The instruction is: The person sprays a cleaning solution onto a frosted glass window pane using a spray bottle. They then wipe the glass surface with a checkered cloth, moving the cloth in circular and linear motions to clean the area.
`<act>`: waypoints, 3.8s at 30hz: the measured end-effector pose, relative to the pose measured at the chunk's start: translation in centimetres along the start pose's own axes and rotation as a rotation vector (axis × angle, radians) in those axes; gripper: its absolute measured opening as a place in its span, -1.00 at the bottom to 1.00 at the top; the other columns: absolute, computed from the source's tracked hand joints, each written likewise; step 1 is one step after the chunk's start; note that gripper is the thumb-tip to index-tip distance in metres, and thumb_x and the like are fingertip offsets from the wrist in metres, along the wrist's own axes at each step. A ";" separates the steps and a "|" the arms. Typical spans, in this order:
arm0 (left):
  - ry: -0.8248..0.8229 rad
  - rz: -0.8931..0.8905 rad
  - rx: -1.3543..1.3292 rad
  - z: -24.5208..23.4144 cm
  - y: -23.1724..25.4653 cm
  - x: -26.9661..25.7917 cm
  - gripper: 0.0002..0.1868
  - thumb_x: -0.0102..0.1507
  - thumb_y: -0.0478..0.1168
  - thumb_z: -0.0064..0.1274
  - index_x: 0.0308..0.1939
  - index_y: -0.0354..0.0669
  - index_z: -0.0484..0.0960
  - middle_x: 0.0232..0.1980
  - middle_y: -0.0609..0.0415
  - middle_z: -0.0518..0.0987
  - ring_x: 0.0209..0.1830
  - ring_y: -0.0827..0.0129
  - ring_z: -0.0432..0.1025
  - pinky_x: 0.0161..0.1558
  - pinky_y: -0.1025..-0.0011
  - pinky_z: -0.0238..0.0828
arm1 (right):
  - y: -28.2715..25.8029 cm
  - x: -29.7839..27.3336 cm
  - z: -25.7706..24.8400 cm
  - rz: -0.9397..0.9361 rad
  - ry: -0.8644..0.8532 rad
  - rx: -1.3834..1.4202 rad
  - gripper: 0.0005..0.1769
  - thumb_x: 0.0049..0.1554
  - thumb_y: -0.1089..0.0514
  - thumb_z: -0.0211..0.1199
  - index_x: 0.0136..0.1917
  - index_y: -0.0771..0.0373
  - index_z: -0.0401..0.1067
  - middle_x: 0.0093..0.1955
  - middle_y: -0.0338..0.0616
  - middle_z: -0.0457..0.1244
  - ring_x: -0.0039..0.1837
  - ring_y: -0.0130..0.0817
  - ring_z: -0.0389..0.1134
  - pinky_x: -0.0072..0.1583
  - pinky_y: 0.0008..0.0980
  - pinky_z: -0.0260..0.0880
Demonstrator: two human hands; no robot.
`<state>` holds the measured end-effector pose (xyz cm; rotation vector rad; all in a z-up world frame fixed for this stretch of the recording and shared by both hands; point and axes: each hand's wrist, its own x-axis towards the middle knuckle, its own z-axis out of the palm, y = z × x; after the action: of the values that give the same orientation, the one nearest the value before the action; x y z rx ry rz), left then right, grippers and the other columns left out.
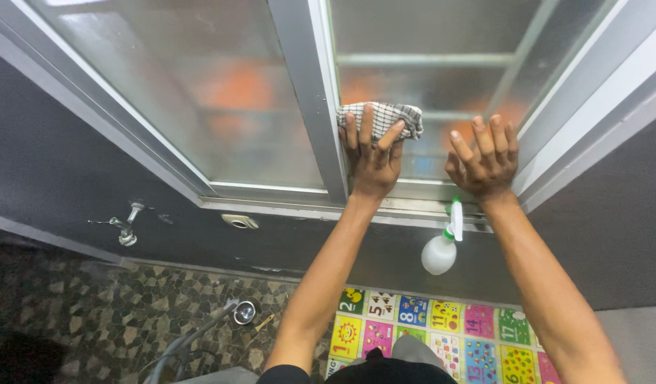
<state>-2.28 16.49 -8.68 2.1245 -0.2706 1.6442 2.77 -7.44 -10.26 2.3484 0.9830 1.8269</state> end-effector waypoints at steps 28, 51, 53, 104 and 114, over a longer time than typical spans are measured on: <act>0.230 -0.008 -0.113 0.1 3.4 13.5 -0.67 0.53 0.02 -0.14 0.38 0.44 0.28 0.68 0.22 -0.05 0.71 0.31 -0.42 0.71 0.14 -0.72 | 3.5 10.1 -5.0 0.165 -0.002 -0.005 -0.55 0.34 -0.13 0.11 0.45 -0.05 0.34 0.59 -0.04 0.01 0.68 0.00 -0.10 0.68 0.13 -0.13; 0.176 0.017 -0.107 1.8 5.1 13.4 -0.67 0.56 0.04 -0.17 0.41 0.49 0.27 0.69 0.24 -0.08 0.71 0.31 -0.44 0.69 0.18 -0.72 | 3.6 9.7 -3.6 0.148 0.050 -0.073 -0.56 0.35 -0.16 0.02 0.44 -0.08 0.32 0.58 -0.07 0.08 0.65 -0.07 -0.04 0.65 0.05 -0.16; 0.129 0.059 -0.095 1.9 4.6 12.4 -0.67 0.55 0.04 -0.16 0.40 0.49 0.28 0.69 0.23 -0.07 0.72 0.29 -0.44 0.68 0.18 -0.69 | 3.5 9.7 -3.8 0.143 0.048 -0.070 -0.55 0.36 -0.15 0.02 0.44 -0.06 0.32 0.58 -0.06 0.08 0.65 -0.06 -0.03 0.64 0.06 -0.14; 0.168 0.009 -0.024 -2.0 2.1 11.4 -0.62 0.48 -0.18 0.01 0.33 0.42 0.43 0.58 0.14 0.13 0.70 0.14 -0.15 0.68 0.15 -0.22 | 3.6 9.4 -3.3 0.145 0.055 -0.077 -0.56 0.34 -0.15 0.04 0.42 -0.05 0.32 0.56 -0.07 0.08 0.65 -0.08 -0.03 0.65 0.07 -0.14; 0.161 0.023 0.009 -1.5 1.8 10.0 -0.63 0.47 -0.11 0.03 0.33 0.44 0.42 0.57 0.11 0.13 0.68 0.15 -0.16 0.70 0.11 -0.26 | 3.6 9.4 -3.5 0.142 0.053 -0.062 -0.57 0.33 -0.12 0.07 0.43 -0.06 0.31 0.56 -0.08 0.08 0.65 -0.08 -0.03 0.66 0.06 -0.14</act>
<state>-1.52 16.71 1.56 1.9881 -0.2389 1.8206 2.51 -7.17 0.37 2.4021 0.7694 1.9474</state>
